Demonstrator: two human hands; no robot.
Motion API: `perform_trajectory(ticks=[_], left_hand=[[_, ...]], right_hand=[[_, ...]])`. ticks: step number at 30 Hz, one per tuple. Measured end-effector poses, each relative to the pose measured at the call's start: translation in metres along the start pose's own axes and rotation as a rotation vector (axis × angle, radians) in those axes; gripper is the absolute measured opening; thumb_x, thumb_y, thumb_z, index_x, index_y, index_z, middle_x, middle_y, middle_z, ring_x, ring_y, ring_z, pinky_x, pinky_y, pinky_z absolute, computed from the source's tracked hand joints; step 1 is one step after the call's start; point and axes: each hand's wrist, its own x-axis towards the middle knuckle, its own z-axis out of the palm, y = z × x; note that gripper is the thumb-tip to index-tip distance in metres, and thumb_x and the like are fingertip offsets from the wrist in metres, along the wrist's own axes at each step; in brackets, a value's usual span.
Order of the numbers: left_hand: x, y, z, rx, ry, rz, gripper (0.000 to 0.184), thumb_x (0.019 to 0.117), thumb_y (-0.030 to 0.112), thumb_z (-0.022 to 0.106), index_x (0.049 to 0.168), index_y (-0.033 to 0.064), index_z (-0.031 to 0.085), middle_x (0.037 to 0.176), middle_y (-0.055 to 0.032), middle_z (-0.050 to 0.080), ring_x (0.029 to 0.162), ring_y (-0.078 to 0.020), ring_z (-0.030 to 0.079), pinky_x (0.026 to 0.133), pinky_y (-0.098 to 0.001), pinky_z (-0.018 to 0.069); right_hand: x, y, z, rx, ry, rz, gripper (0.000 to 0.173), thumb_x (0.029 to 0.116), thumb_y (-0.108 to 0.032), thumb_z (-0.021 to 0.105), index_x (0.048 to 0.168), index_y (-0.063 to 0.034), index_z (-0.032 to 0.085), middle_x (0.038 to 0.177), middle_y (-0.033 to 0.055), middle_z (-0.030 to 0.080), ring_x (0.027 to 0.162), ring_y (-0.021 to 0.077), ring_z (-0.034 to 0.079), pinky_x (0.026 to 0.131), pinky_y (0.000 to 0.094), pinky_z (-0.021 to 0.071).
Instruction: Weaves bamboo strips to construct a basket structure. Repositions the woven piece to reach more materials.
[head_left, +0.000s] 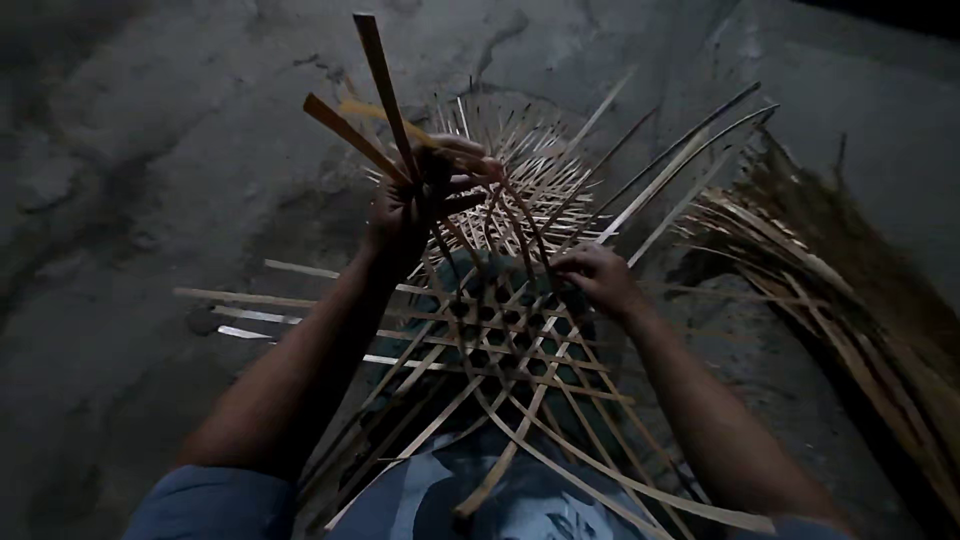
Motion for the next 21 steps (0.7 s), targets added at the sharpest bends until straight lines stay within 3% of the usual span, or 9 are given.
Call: perform_trajectory(ticks=[2, 4, 6, 8, 10, 12, 13, 17, 21], left_hand=[[0.001, -0.005, -0.006, 0.006, -0.015, 0.029, 0.032, 0.1090, 0.027, 0.049, 0.132, 0.0055, 0.057, 0.127, -0.0115, 0.069, 0.117, -0.0297, 0.068, 0.100, -0.0484, 0.0581], [0.001, -0.014, -0.016, 0.188, 0.116, 0.056, 0.045, 0.1094, 0.023, 0.048, 0.149, 0.0026, 0.042, 0.141, -0.0131, 0.061, 0.128, -0.0276, 0.061, 0.108, -0.0441, 0.0529], [-0.006, -0.023, -0.017, 0.476, 0.355, 0.019, 0.071, 0.1038, 0.021, 0.059, 0.160, 0.0010, 0.021, 0.159, -0.0138, 0.039, 0.142, -0.0203, 0.046, 0.114, -0.0333, 0.0447], [-0.027, -0.035, -0.009, 0.840, 0.415, -0.093, 0.087, 0.0985, 0.026, 0.066, 0.163, 0.0019, 0.013, 0.170, -0.0177, 0.016, 0.152, -0.0237, 0.029, 0.122, -0.0362, 0.0320], [-0.062, -0.054, 0.011, 1.227, 0.180, -0.193, 0.078, 0.0986, 0.029, 0.066, 0.163, 0.0109, 0.026, 0.169, -0.0205, 0.017, 0.154, -0.0376, 0.023, 0.122, -0.0595, 0.0257], [-0.093, -0.087, 0.023, 1.420, 0.033, -0.174, 0.055, 0.0950, 0.027, 0.068, 0.148, 0.0316, 0.055, 0.160, -0.0128, 0.041, 0.152, -0.0455, 0.025, 0.114, -0.0784, 0.0150], [-0.105, -0.099, 0.026, 1.474, 0.008, -0.180, 0.048, 0.0943, 0.029, 0.069, 0.141, 0.0385, 0.061, 0.154, -0.0099, 0.050, 0.150, -0.0467, 0.029, 0.112, -0.0822, 0.0122], [-0.117, -0.109, 0.032, 1.527, -0.004, -0.273, 0.044, 0.0931, 0.029, 0.068, 0.135, 0.0412, 0.065, 0.144, -0.0085, 0.058, 0.147, -0.0503, 0.031, 0.108, -0.0858, 0.0081], [-0.113, -0.107, 0.037, 1.546, -0.032, -0.384, 0.048, 0.0936, 0.030, 0.068, 0.138, 0.0483, 0.060, 0.148, -0.0040, 0.055, 0.150, -0.0458, 0.027, 0.111, -0.0833, 0.0040]], right_hand=[[0.000, 0.001, 0.001, 0.011, -0.074, 0.039, 0.017, 0.0930, -0.005, 0.072, 0.108, -0.0105, 0.078, 0.107, 0.0113, 0.070, 0.100, 0.0238, 0.067, 0.091, 0.0455, 0.0561], [-0.002, 0.006, 0.002, 0.010, -0.113, 0.068, 0.016, 0.0936, -0.007, 0.071, 0.108, -0.0111, 0.078, 0.109, 0.0119, 0.069, 0.103, 0.0253, 0.067, 0.093, 0.0477, 0.0556], [-0.006, 0.009, 0.006, 0.015, -0.110, 0.079, 0.018, 0.0932, -0.004, 0.070, 0.108, -0.0099, 0.078, 0.111, 0.0138, 0.068, 0.106, 0.0277, 0.065, 0.095, 0.0493, 0.0549], [-0.010, 0.014, 0.011, 0.000, -0.069, 0.055, 0.020, 0.0924, -0.003, 0.069, 0.108, -0.0101, 0.078, 0.114, 0.0135, 0.069, 0.112, 0.0285, 0.064, 0.100, 0.0499, 0.0527], [-0.015, 0.018, 0.014, -0.007, -0.032, 0.003, 0.025, 0.0900, 0.002, 0.066, 0.109, -0.0096, 0.078, 0.115, 0.0140, 0.068, 0.115, 0.0297, 0.062, 0.103, 0.0495, 0.0507], [-0.021, 0.020, 0.017, -0.037, 0.016, -0.061, 0.026, 0.0892, 0.001, 0.067, 0.110, -0.0106, 0.078, 0.115, 0.0126, 0.068, 0.115, 0.0278, 0.063, 0.104, 0.0470, 0.0508], [-0.024, 0.019, 0.017, -0.057, 0.044, -0.088, 0.024, 0.0897, -0.001, 0.069, 0.110, -0.0104, 0.079, 0.115, 0.0122, 0.069, 0.115, 0.0272, 0.063, 0.104, 0.0459, 0.0511], [-0.039, 0.021, 0.001, -0.182, 0.130, -0.095, 0.024, 0.0925, -0.011, 0.069, 0.115, -0.0115, 0.076, 0.123, 0.0126, 0.068, 0.121, 0.0309, 0.061, 0.107, 0.0505, 0.0484], [-0.058, 0.042, -0.010, -0.261, 0.102, -0.031, 0.030, 0.0949, -0.018, 0.067, 0.124, -0.0219, 0.074, 0.125, 0.0114, 0.067, 0.118, 0.0350, 0.062, 0.097, 0.0609, 0.0498]])
